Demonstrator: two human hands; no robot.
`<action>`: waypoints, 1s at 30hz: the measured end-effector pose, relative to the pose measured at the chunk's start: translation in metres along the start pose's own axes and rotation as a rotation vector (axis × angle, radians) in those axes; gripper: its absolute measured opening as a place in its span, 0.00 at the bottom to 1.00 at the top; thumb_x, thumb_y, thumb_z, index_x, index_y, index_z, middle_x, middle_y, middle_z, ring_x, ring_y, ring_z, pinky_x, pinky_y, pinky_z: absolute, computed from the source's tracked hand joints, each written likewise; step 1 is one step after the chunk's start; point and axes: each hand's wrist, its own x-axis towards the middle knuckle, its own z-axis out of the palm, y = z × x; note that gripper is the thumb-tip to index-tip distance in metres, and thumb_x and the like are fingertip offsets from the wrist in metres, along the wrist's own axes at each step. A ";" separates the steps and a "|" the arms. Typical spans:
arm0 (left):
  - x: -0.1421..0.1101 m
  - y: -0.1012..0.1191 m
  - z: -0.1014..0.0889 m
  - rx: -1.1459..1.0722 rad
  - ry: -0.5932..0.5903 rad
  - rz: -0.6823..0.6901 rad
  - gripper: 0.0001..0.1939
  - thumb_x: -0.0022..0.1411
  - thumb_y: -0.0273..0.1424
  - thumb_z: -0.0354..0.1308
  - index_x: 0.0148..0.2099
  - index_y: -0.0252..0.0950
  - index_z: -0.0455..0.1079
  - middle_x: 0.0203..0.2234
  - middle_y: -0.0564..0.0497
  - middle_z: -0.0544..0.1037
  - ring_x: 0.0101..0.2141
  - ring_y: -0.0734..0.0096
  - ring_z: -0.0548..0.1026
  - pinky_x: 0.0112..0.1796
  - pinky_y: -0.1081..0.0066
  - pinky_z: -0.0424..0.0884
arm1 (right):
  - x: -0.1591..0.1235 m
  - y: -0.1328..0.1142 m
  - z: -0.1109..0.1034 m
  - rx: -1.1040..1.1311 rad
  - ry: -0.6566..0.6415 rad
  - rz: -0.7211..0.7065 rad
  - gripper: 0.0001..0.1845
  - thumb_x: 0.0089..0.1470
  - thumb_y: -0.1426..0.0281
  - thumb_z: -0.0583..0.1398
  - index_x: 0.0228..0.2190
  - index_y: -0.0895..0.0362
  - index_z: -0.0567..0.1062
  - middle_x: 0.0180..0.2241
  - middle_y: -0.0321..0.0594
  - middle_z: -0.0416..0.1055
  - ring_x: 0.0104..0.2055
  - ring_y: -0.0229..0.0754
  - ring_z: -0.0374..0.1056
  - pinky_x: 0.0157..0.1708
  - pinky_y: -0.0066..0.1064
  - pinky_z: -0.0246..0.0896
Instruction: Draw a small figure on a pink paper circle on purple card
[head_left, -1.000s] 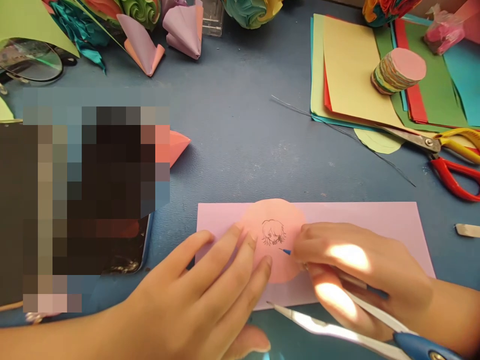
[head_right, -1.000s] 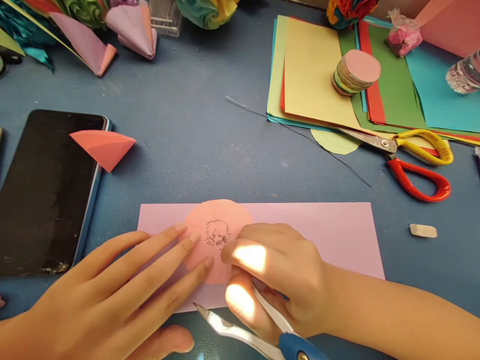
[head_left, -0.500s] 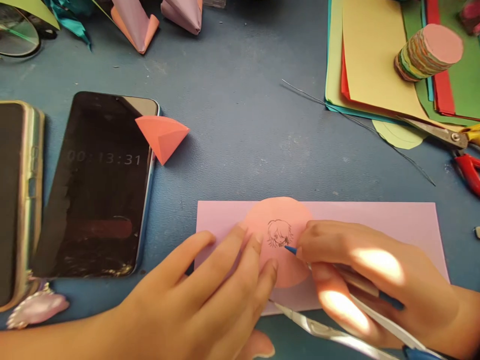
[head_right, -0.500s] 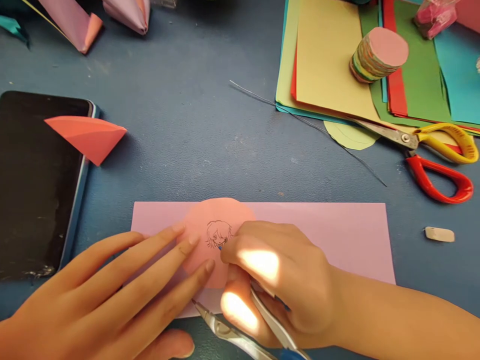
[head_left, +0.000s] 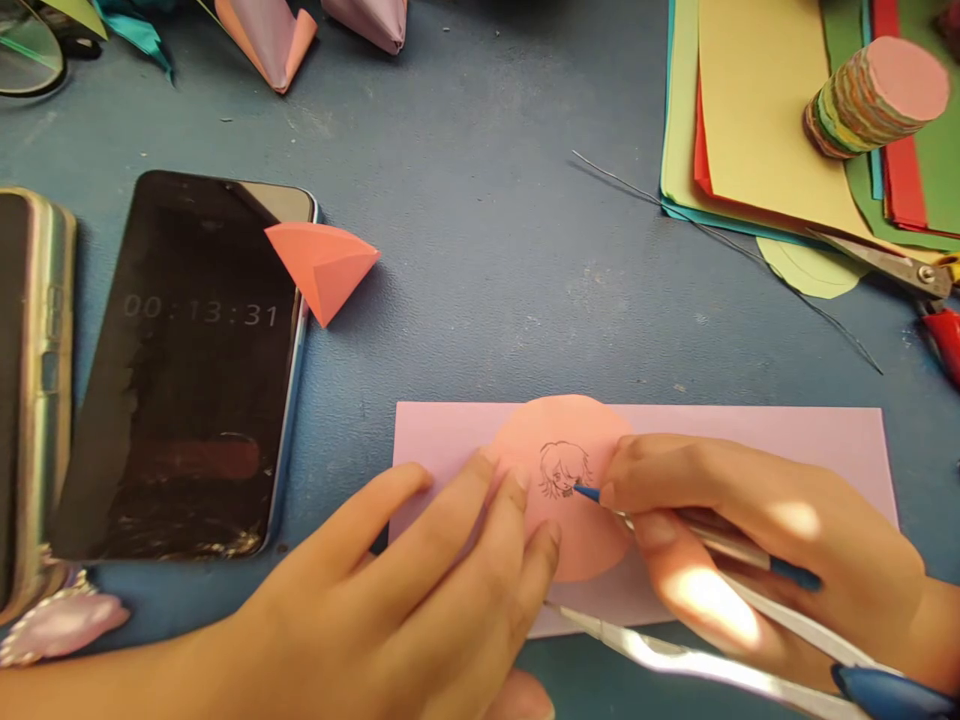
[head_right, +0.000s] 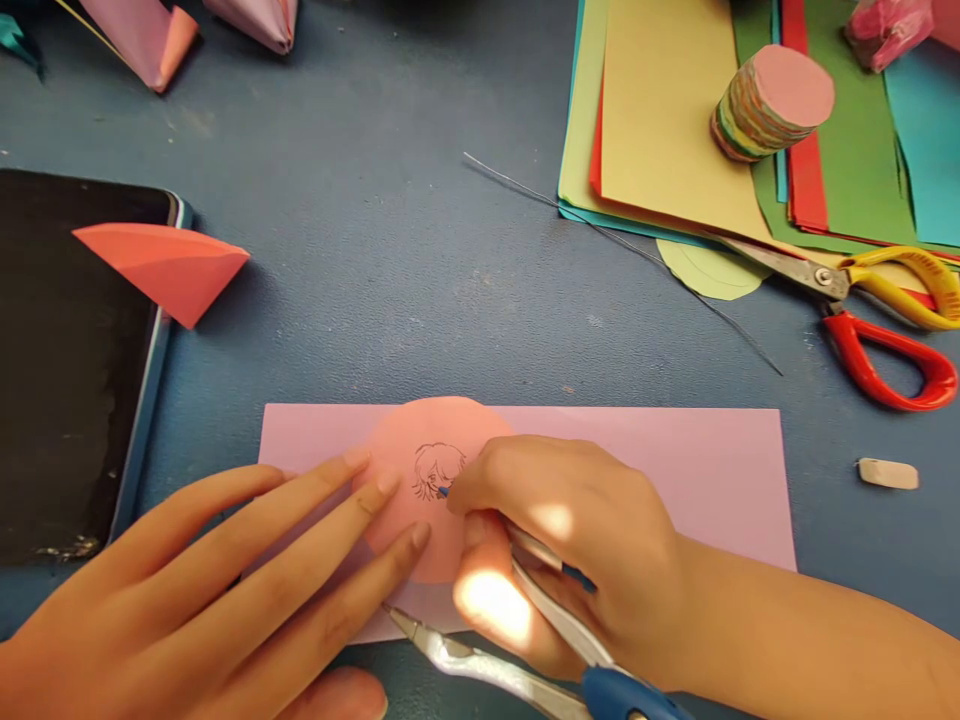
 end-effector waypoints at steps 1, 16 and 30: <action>-0.001 0.000 0.000 -0.002 -0.005 -0.005 0.22 0.65 0.44 0.49 0.57 0.41 0.68 0.48 0.48 0.75 0.54 0.58 0.68 0.51 0.62 0.67 | 0.001 -0.003 -0.001 -0.036 -0.011 0.034 0.11 0.54 0.78 0.52 0.37 0.52 0.66 0.23 0.35 0.71 0.20 0.33 0.66 0.21 0.21 0.66; 0.012 0.001 -0.018 0.005 -0.097 -0.044 0.18 0.65 0.40 0.50 0.52 0.38 0.71 0.47 0.49 0.76 0.54 0.60 0.69 0.50 0.65 0.67 | 0.006 0.002 -0.004 0.074 -0.095 0.076 0.09 0.52 0.80 0.52 0.32 0.53 0.65 0.23 0.31 0.70 0.19 0.27 0.62 0.16 0.14 0.58; 0.008 -0.002 -0.005 0.098 0.012 0.033 0.18 0.66 0.41 0.49 0.50 0.37 0.72 0.46 0.49 0.75 0.53 0.59 0.69 0.50 0.63 0.66 | -0.002 0.003 -0.009 0.090 -0.110 0.042 0.12 0.51 0.82 0.51 0.36 0.56 0.68 0.27 0.38 0.73 0.26 0.30 0.70 0.20 0.17 0.62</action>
